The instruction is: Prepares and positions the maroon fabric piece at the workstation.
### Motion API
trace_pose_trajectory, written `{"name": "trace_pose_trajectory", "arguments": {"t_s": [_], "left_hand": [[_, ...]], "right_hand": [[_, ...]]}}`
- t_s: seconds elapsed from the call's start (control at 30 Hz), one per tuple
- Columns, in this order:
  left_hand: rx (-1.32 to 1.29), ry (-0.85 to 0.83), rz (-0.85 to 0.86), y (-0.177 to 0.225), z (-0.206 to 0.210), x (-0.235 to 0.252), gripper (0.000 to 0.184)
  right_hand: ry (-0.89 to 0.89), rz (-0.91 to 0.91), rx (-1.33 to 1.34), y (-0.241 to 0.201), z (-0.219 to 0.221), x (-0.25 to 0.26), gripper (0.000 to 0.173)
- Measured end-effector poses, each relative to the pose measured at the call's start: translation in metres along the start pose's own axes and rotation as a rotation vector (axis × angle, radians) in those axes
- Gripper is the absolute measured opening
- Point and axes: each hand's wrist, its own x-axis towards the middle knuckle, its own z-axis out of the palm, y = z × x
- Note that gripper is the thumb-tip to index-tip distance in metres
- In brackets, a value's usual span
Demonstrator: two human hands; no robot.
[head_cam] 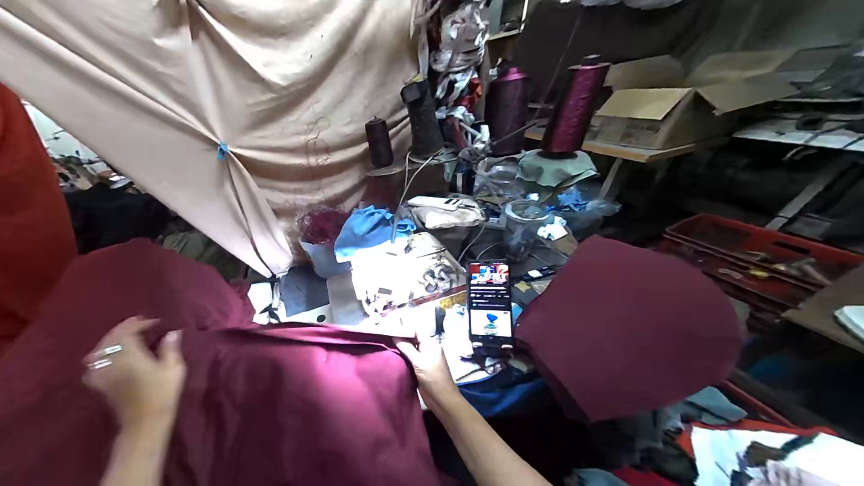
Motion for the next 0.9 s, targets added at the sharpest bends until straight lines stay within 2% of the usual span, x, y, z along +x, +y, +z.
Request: {"name": "trace_pose_trajectory", "arguments": {"t_s": [0.07, 0.2, 0.27, 0.33, 0.47, 0.63, 0.73, 0.9], "left_hand": [[-0.073, -0.059, 0.197, 0.032, 0.037, -0.014, 0.035], [-0.379, -0.271, 0.549, 0.104, 0.090, -0.061, 0.023], [-0.396, -0.320, 0.653, 0.126, 0.102, -0.079, 0.034], [-0.349, -0.297, 0.688, 0.138, 0.112, -0.092, 0.042], [-0.321, -0.153, 0.668, 0.150, 0.121, -0.101, 0.023], [-0.384, -0.128, 0.643, 0.163, 0.111, -0.102, 0.021], [-0.383, -0.125, 0.690, 0.165, 0.103, -0.102, 0.019], [-0.421, -0.128, 0.683, 0.170, 0.086, -0.095, 0.017]], "right_hand": [[-0.006, 0.090, -0.010, 0.011, 0.013, 0.004, 0.015], [-0.087, 0.189, 0.068, 0.012, 0.022, -0.005, 0.021], [-0.102, 0.215, 0.123, 0.010, 0.022, -0.009, 0.022], [-0.102, 0.239, 0.132, 0.008, 0.020, -0.009, 0.018], [-0.102, 0.309, 0.120, 0.006, 0.014, -0.008, 0.020], [-0.067, 0.175, 0.051, 0.008, 0.014, -0.007, 0.015], [-0.039, 0.134, 0.030, 0.007, 0.014, -0.006, 0.017], [-0.154, 0.054, 0.068, -0.005, 0.012, -0.017, 0.013]]}}
